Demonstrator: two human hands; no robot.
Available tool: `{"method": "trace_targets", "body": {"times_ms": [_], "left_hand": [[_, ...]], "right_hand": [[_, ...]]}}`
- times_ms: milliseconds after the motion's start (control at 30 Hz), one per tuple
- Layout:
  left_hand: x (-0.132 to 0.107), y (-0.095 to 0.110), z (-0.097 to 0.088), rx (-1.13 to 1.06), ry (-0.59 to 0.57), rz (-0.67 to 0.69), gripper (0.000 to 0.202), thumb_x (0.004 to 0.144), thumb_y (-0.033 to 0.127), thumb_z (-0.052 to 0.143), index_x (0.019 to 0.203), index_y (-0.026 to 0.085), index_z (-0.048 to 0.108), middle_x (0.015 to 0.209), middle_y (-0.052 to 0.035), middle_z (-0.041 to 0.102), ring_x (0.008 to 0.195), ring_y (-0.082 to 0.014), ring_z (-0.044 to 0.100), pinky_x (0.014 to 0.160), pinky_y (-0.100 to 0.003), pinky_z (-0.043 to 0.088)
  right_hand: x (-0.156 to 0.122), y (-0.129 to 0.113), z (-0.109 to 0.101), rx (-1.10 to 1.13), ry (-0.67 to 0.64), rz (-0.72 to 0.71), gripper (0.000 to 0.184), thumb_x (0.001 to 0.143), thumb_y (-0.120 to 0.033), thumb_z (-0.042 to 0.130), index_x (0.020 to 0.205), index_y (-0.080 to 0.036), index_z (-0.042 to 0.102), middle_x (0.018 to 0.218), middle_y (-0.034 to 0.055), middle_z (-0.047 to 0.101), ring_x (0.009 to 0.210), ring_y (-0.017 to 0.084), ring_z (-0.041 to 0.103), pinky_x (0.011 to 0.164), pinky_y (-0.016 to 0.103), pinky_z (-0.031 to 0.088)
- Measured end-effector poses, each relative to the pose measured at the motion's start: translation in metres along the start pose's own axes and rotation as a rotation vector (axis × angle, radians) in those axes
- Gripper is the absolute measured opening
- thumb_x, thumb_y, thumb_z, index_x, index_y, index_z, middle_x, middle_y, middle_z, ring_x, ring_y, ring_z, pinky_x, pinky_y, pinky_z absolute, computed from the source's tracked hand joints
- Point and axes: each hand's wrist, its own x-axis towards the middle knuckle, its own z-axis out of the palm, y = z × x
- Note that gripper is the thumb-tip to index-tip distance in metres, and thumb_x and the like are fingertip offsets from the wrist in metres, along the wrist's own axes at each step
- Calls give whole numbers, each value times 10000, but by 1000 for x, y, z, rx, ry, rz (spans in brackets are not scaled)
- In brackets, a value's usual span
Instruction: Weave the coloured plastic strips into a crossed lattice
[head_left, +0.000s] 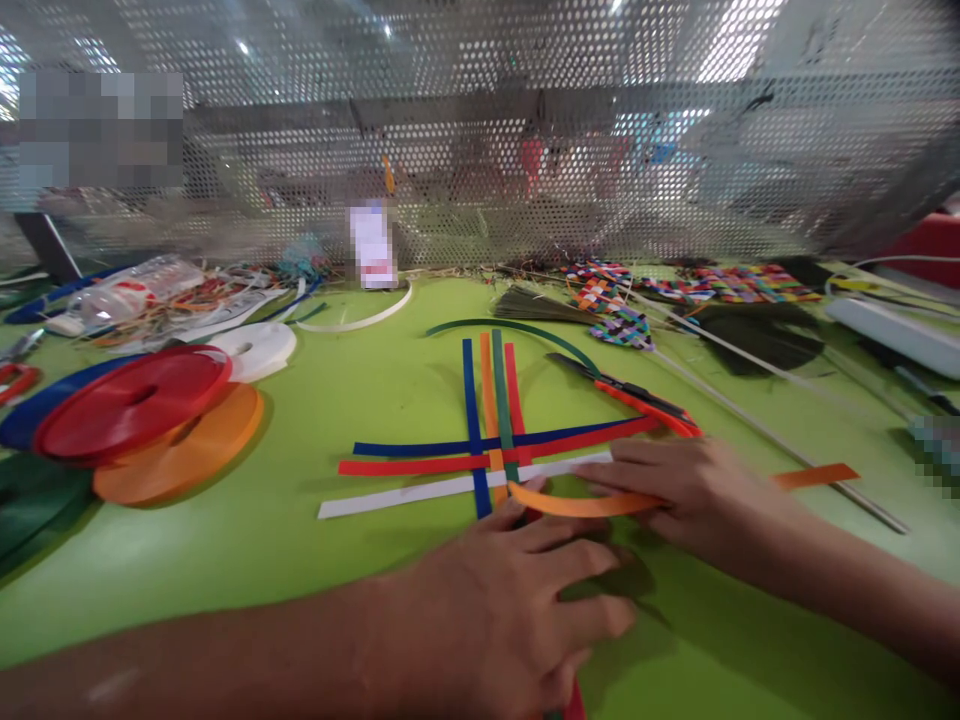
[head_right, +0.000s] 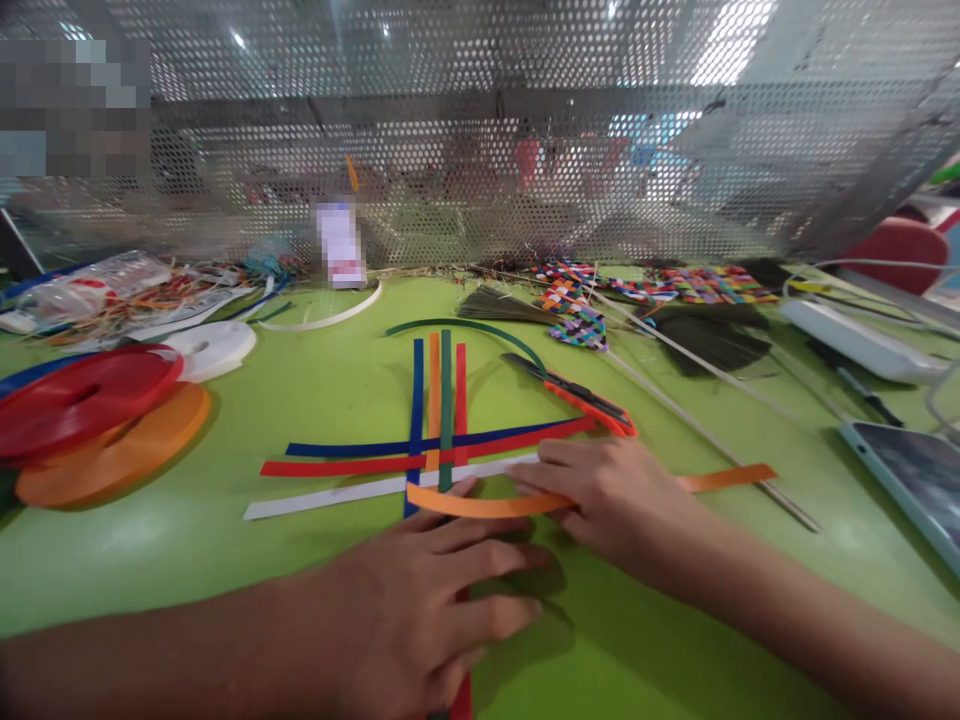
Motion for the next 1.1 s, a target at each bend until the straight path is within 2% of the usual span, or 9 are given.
{"method": "trace_targets", "body": {"times_ms": [100, 233, 300, 367, 500, 733, 933, 1033, 1100], "left_hand": [[0, -1, 1, -3, 27, 19, 343, 1024, 304, 470, 1332, 166, 526, 1449, -104, 520, 1330, -230, 502, 1147, -372, 398], [1, -1, 1, 5, 39, 26, 347, 1020, 299, 486, 1332, 156, 535, 1444, -105, 531, 1347, -232, 479, 1175, -399, 367], [2, 0, 0, 10, 36, 17, 347, 1025, 325, 488, 1331, 171, 543, 1454, -90, 532, 1363, -241, 454, 1185, -426, 340], [3, 0, 1, 19, 39, -1, 341, 1035, 344, 471, 1331, 193, 547, 1456, -67, 539, 1374, -249, 433, 1205, -469, 283], [4, 0, 2, 19, 61, 5, 328, 1046, 344, 442, 1316, 197, 557, 1431, -51, 558, 1356, -243, 440, 1237, -517, 185], [4, 0, 0, 19, 85, 11, 312, 1018, 336, 502, 1283, 194, 587, 1418, -53, 565, 1325, -245, 475, 1249, -534, 190], [5, -2, 0, 17, 61, 24, 345, 1032, 338, 509, 1330, 179, 580, 1442, -69, 558, 1332, -250, 484, 1243, -514, 257], [4, -2, -3, 32, 100, 39, 318, 1040, 338, 503, 1301, 191, 609, 1463, -57, 551, 1341, -248, 491, 1235, -478, 303], [3, -1, -8, 20, 137, 59, 275, 1053, 304, 482, 1258, 207, 638, 1456, -29, 568, 1338, -210, 503, 1245, -422, 303]], "right_hand": [[0, -3, 3, -1, -37, 19, 483, 797, -54, 453, 1151, -190, 752, 960, 68, 790, 769, 210, 751, 681, 323, 594], [0, -6, 6, 69, 13, 70, 440, 763, -65, 481, 1077, -210, 754, 933, 60, 793, 798, 238, 750, 735, 349, 592], [2, -9, 5, 78, 35, 111, 340, 776, -76, 482, 944, -220, 739, 828, 51, 773, 749, 233, 733, 680, 330, 571], [5, -12, 4, 51, 43, 137, 229, 837, -111, 474, 760, -227, 656, 683, 39, 703, 621, 199, 671, 562, 293, 508], [10, -13, 9, -32, 51, 186, 313, 942, -211, 464, 631, -235, 474, 562, 6, 576, 487, 143, 530, 479, 263, 383], [11, -10, 22, -96, 56, 268, 316, 961, -307, 517, 661, -204, 514, 529, -20, 549, 458, 125, 507, 485, 252, 304], [13, -12, 17, -18, 62, 285, 299, 981, -336, 520, 712, -214, 563, 566, -8, 594, 467, 138, 527, 479, 257, 344], [6, -11, 10, 94, 64, 248, 232, 997, -392, 507, 923, -235, 661, 722, 33, 698, 582, 179, 635, 540, 278, 463], [-3, -10, 4, 121, 79, 218, 312, 998, -474, 502, 1160, -255, 655, 881, 64, 747, 684, 212, 697, 598, 302, 534]]}}
